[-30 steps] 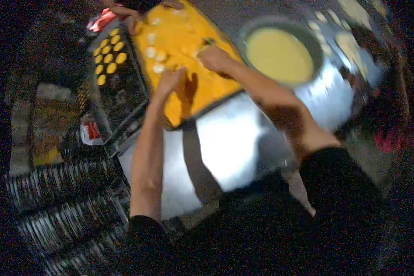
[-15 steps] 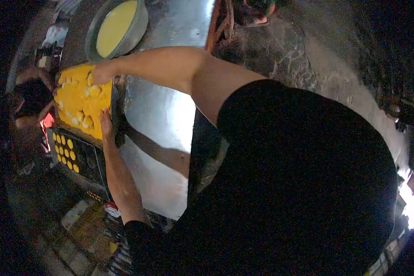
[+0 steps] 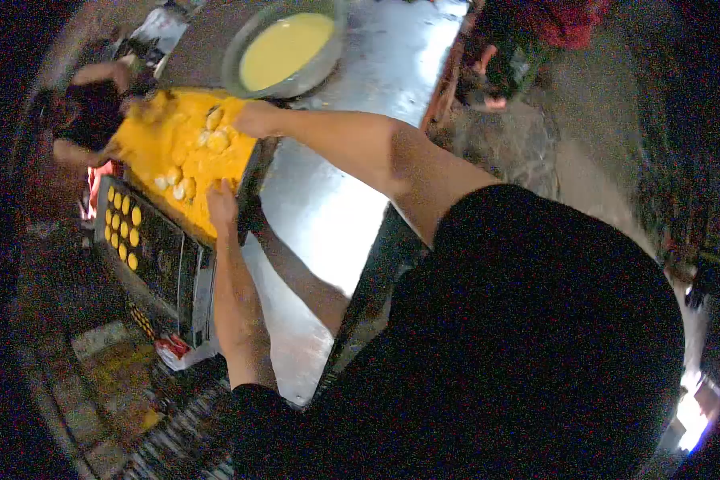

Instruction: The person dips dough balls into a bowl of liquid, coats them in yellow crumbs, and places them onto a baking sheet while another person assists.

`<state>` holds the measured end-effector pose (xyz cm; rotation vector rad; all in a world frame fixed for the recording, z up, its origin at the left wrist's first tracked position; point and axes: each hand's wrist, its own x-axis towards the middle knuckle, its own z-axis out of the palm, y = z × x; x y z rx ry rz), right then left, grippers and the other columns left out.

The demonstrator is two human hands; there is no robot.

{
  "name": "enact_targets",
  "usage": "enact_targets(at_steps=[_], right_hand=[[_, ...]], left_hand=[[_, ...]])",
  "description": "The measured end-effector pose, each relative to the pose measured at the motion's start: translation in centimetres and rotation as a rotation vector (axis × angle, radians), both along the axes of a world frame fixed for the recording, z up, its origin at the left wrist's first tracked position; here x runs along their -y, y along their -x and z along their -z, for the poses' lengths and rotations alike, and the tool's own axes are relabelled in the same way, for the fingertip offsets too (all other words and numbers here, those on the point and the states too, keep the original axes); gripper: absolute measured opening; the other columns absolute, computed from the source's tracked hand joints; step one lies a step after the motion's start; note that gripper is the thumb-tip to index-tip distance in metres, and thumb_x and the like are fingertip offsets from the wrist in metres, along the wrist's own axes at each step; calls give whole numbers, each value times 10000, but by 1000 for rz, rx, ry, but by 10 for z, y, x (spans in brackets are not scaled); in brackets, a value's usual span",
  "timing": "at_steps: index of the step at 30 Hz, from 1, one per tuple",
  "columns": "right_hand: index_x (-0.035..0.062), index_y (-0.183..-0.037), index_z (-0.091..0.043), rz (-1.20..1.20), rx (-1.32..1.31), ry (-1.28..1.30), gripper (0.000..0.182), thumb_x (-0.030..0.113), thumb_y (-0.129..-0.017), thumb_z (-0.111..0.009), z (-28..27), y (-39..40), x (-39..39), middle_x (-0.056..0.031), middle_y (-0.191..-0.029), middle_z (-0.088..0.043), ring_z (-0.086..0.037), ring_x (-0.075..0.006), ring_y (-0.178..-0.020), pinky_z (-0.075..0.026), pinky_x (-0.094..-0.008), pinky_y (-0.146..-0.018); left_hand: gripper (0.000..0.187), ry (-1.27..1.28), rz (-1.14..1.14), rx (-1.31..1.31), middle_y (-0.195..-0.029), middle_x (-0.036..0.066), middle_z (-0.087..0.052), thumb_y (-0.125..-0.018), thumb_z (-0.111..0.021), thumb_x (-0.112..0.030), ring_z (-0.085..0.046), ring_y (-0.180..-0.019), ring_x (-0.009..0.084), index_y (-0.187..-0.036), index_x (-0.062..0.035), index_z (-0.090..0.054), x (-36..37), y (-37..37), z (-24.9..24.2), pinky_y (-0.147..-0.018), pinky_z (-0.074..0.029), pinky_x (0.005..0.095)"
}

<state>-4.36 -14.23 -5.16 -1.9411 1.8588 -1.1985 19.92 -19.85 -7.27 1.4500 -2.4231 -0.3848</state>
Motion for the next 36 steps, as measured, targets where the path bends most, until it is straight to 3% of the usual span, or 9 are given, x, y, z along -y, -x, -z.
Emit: enact_targets(at_steps=[5, 9, 13, 25, 28, 29, 30, 34, 36], right_hand=[[65, -843, -657, 67, -43, -191, 369, 320, -896, -397, -10, -19, -7, -181, -879, -644, -601, -379, -859, -452, -510, -774], [54, -756, -628, 43, 46, -127, 420, 389, -889, -413, 23, -15, 17, -178, -708, -616, -602, -355, -658, -461, -470, -609], [21, -674, -549, -25, 581, -423, 375, 323, -891, -497, 2, -28, 7, -34, -583, -500, -480, -134, -511, -419, -301, -458], [-29, -1043, -612, 6, 199, -454, 383, 310, -927, -476, -43, -27, 41, -170, -938, -636, -600, -236, -874, -489, -404, -707], [-54, -1221, -484, 196, 1096, -388, 483, 326, -923, -460, 15, -15, 87, -229, -1161, -567, -571, -318, -1033, -455, -395, -871], [-44, -1275, -449, 405, 1090, -385, 528, 348, -921, -456, 25, -29, 89, -226, -1196, -553, -546, -326, -1091, -416, -386, -952], [-25, -1320, -416, 442, 329, -657, 577, 387, -918, -450, 61, -26, 104, -204, -1252, -525, -516, -327, -1145, -385, -423, -986], [-14, -1331, -413, 614, 986, -461, 626, 446, -909, -451, 44, -106, 112, -177, -1290, -513, -491, -330, -1182, -375, -421, -989], [-14, -1322, -429, 529, 1446, -370, 629, 457, -906, -453, 16, -110, 113, -171, -1294, -516, -490, -328, -1184, -377, -413, -984]], left_hand=[[579, 60, -124, 110, -1335, 242, -445, -940, -331, -465, -421, -1235, 394, -1299, -32, -465, -14, 4, -8, -984, -310, 601], [553, 128, -160, 42, -1374, 189, -426, -940, -360, -460, -370, -1292, 353, -1307, -60, -465, -7, 2, 12, -986, -275, 653], [577, -35, -224, 38, -1416, 238, -354, -913, -392, -413, -345, -1314, 368, -1344, -31, -417, -17, 11, -18, -1061, -178, 615], [744, -251, -424, -194, -1452, 251, -277, -820, -541, -398, -259, -1351, 385, -1388, 24, -313, 0, -8, -9, -1114, -203, 450], [748, -288, -674, -385, -1433, 267, -290, -820, -553, -392, -268, -1337, 404, -1389, 26, -305, 12, -5, -6, -1112, -206, 425], [752, -375, -743, -489, -1468, 264, -223, -836, -544, -398, -229, -1352, 416, -1418, -5, -272, 19, -3, -6, -1120, -178, 437], [758, -412, -762, -625, -1453, 273, -251, -818, -563, -387, -247, -1341, 415, -1407, 6, -292, 33, 4, 12, -1107, -204, 441], [762, -391, -835, -526, -1348, 286, -408, -793, -611, -407, -412, -1237, 387, -1351, 50, -368, 50, 59, -2, -1041, -317, 441], [648, -394, -689, -1339, -1241, 257, -518, -833, -599, -379, -505, -1140, 347, -1289, 55, -446, 59, 74, -8, -965, -387, 393]])
